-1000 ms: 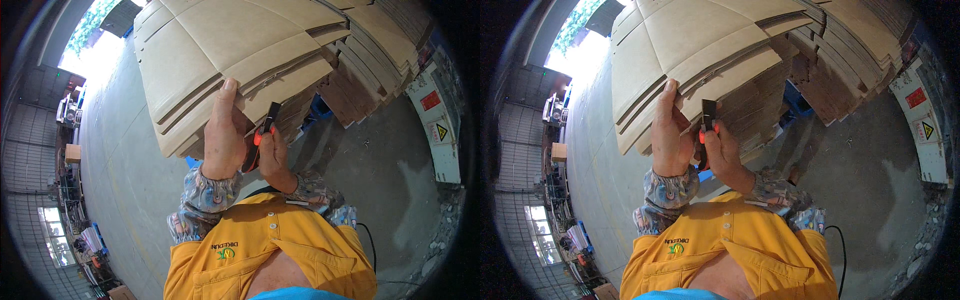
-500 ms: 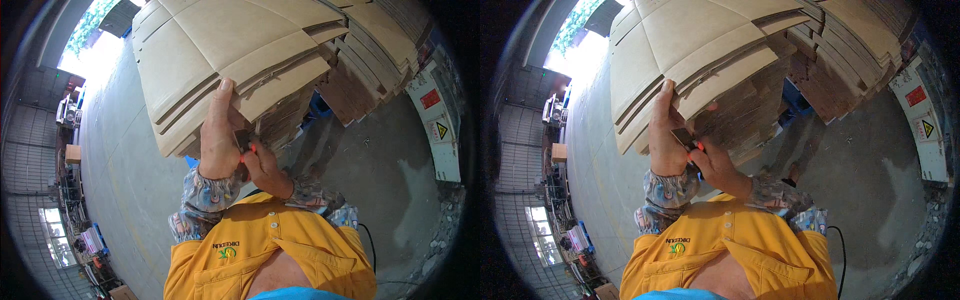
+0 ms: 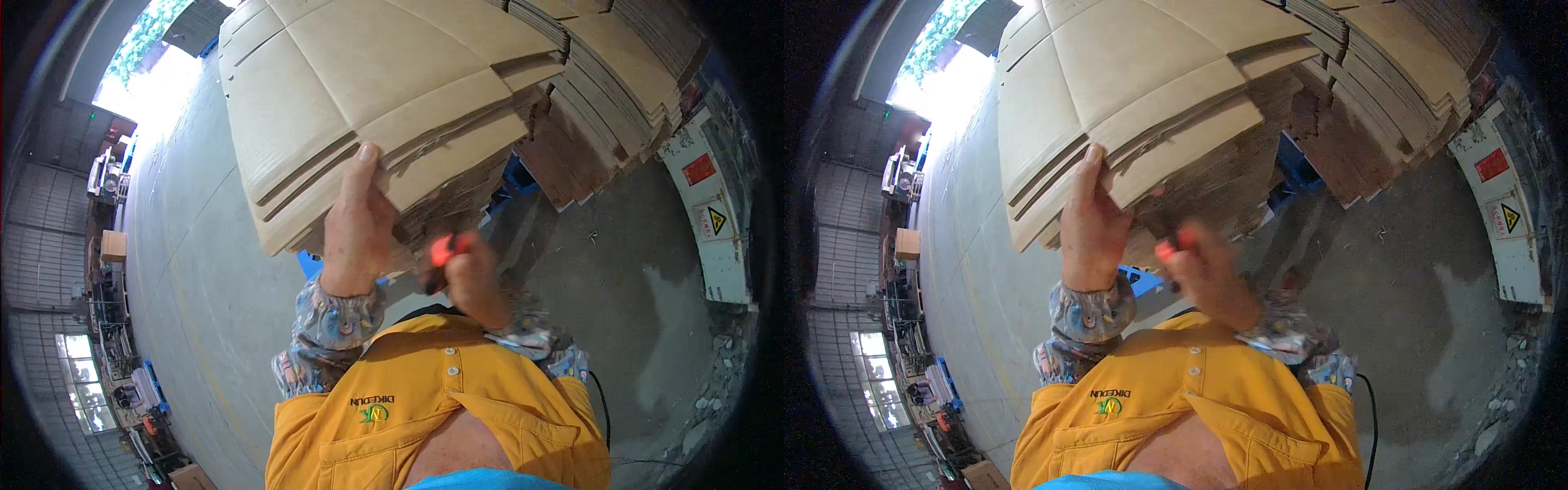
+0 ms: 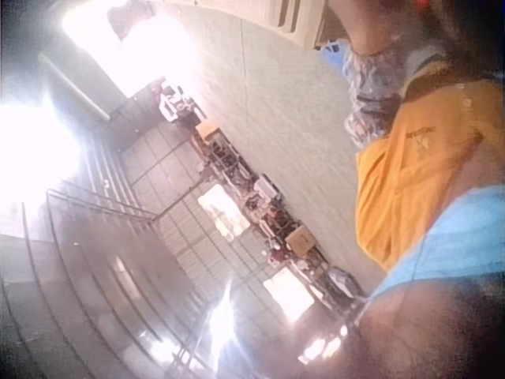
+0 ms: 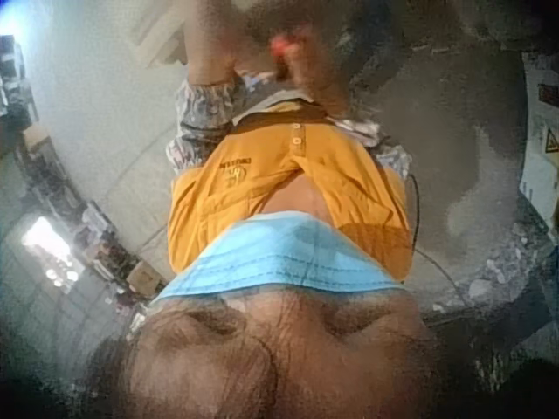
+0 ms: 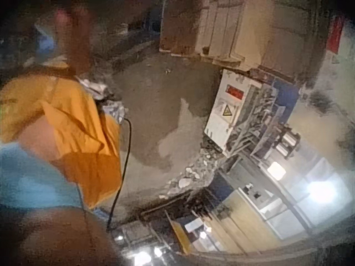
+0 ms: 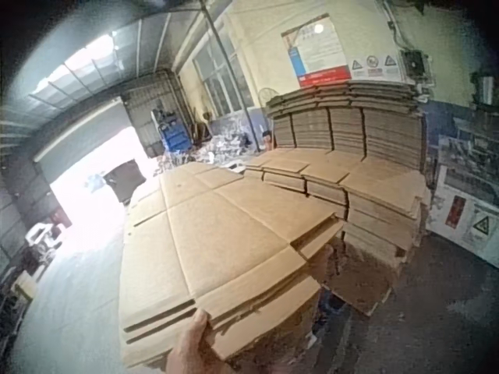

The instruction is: Using a utility knife to cut and prepare stacks of flattened cardboard for packaging.

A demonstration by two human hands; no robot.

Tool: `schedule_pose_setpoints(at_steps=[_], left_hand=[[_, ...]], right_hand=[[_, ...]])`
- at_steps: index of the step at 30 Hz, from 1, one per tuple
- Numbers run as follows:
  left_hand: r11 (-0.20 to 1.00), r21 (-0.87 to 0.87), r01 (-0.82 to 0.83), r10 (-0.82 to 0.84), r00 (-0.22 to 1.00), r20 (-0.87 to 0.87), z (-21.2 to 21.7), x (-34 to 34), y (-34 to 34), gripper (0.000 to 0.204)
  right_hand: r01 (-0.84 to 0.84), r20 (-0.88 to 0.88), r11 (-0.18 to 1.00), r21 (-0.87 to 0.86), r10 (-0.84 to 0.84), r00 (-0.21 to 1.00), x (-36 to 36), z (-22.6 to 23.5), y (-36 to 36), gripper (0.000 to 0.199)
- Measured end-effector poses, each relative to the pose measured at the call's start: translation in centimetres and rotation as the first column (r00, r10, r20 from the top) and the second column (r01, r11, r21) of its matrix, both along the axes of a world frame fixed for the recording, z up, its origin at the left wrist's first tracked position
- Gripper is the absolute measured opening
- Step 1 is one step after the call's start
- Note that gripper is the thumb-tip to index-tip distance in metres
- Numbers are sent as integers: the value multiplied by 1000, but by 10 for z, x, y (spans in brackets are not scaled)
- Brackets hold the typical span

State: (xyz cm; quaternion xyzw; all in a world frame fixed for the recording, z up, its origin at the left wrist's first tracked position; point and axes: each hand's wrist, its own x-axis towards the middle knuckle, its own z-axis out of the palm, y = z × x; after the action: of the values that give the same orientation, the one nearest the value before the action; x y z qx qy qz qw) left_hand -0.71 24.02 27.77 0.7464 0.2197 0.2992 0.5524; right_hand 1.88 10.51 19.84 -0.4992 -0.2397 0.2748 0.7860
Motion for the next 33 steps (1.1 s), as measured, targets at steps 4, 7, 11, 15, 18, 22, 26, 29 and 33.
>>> schedule_pose_setpoints(at_steps=[4, 7, 11, 15, 18, 22, 26, 29, 33], left_hand=[[672, -737, 81, 30, 990, 136, 27, -19, -10, 32], [686, -614, 389, -528, 848, -52, 6, -58, 18, 24], [952, -284, 111, -175, 962, -211, 26, -81, 4, 19], [735, 655, -176, 241, 970, -10, 16, -47, 7, 12], [589, 787, -183, 266, 964, 25, 6, -31, -1, 19], [544, 800, -253, 328, 942, 75, 1, -28, -11, 21], [616, 716, -328, 392, 916, 82, 3, -29, -25, 20], [534, 757, -375, 436, 890, 133, -2, -33, -29, 20], [601, 672, -433, 485, 866, 123, -9, -50, -44, 28]], right_hand=[[449, 54, 864, 229, -471, 880, 65, 51, -29, 9], [522, 216, 852, 34, -516, 829, 94, 70, -39, 14], [425, 320, 900, -97, -376, 870, 106, 72, -23, 17], [526, 718, 805, -274, -193, 669, 109, 83, -3, 21], [548, 796, 767, -333, -82, 600, 108, 80, 7, 23], [535, 801, 776, -335, -64, 595, 108, 78, 10, 23], [472, 756, 841, -263, -124, 643, 103, 70, 9, 24], [433, 792, 884, -175, -134, 595, 99, 60, 11, 28], [355, 775, 919, -173, -95, 624, 84, 55, -2, 35]])
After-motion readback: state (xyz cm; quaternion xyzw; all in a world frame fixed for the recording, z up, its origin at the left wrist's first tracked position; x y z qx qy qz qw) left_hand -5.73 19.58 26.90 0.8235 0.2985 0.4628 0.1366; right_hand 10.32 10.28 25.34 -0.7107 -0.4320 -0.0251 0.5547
